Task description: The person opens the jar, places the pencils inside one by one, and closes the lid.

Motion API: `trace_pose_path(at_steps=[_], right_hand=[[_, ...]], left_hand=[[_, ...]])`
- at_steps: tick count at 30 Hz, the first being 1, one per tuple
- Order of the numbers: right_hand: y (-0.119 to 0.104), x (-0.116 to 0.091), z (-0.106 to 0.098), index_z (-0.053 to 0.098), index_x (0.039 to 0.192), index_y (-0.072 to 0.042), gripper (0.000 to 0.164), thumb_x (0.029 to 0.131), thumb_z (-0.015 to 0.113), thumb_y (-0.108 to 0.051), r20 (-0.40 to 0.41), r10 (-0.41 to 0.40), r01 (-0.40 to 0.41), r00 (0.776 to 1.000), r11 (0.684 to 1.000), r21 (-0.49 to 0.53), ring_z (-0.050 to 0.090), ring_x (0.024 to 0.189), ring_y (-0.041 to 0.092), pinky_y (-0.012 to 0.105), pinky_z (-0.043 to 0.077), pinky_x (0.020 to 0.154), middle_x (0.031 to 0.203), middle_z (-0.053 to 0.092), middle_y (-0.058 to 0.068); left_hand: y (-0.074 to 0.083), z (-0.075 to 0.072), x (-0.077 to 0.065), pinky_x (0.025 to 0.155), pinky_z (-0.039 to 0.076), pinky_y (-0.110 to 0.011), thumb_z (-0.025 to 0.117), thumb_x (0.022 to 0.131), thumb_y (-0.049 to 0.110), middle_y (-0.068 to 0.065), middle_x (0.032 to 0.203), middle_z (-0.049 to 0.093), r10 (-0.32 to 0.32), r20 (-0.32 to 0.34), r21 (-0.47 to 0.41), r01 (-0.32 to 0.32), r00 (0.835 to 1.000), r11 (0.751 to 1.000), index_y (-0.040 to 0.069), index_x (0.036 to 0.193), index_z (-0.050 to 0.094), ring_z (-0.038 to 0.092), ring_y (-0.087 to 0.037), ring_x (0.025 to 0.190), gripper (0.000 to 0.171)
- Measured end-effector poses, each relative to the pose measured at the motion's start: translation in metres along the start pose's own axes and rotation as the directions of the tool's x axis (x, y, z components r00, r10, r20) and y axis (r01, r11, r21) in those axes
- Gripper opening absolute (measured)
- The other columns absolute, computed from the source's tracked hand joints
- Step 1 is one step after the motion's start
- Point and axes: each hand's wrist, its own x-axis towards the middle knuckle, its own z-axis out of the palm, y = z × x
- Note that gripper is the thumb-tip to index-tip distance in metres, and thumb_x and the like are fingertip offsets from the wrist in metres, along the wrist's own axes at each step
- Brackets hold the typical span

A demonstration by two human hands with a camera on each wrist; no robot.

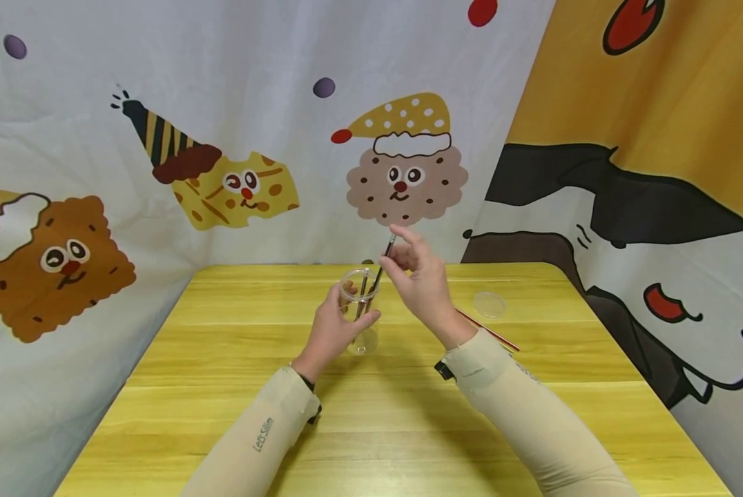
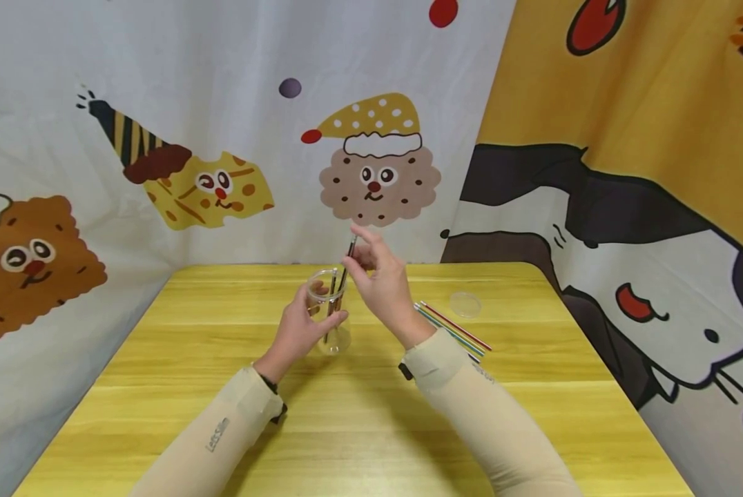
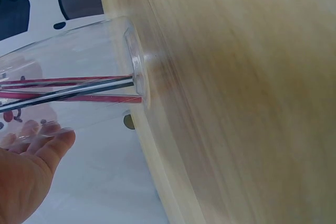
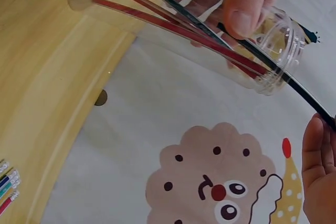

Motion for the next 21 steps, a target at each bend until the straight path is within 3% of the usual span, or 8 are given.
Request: trace_pose_path(at_steps=[8, 15, 21], right_hand=[[0.0049, -0.005, 0.0025, 0.057, 0.145, -0.006, 0.051, 0.099, 0.077, -0.007, 0.02, 0.025, -0.024, 1.0, 0.999, -0.041, 0.074, 0.077, 0.023, 0.03, 0.059, 0.068, 0.095, 0.08, 0.013], [0.0075, -0.0075, 0.004, 0.061, 0.143, -0.008, 0.048, 0.098, 0.078, -0.008, 0.019, 0.042, -0.04, 0.999, 0.996, -0.073, 0.072, 0.077, 0.023, 0.038, 0.059, 0.065, 0.096, 0.081, 0.012], [0.0096, -0.0083, 0.0059, 0.065, 0.138, -0.007, 0.04, 0.1, 0.077, -0.01, 0.042, 0.047, -0.043, 0.998, 0.995, -0.09, 0.07, 0.073, 0.019, 0.03, 0.056, 0.063, 0.095, 0.081, 0.01]], left_hand=[[-0.0008, 0.0011, 0.0004, 0.118, 0.052, -0.053, 0.084, 0.093, 0.046, -0.011, 0.153, 0.057, -0.002, 0.0, -0.002, 0.002, 1.0, 1.0, 0.006, 0.152, 0.046, 0.058, -0.028, 0.142, 0.081], [-0.0012, 0.0013, 0.001, 0.117, 0.052, -0.053, 0.085, 0.092, 0.045, -0.009, 0.152, 0.058, -0.006, -0.006, 0.006, 0.006, 1.0, 1.0, 0.007, 0.152, 0.047, 0.058, -0.029, 0.142, 0.08], [-0.001, 0.0011, 0.0008, 0.118, 0.052, -0.052, 0.085, 0.092, 0.045, -0.008, 0.153, 0.057, 0.0, -0.01, 0.003, 0.0, 1.0, 1.0, 0.007, 0.151, 0.047, 0.058, -0.028, 0.142, 0.08]])
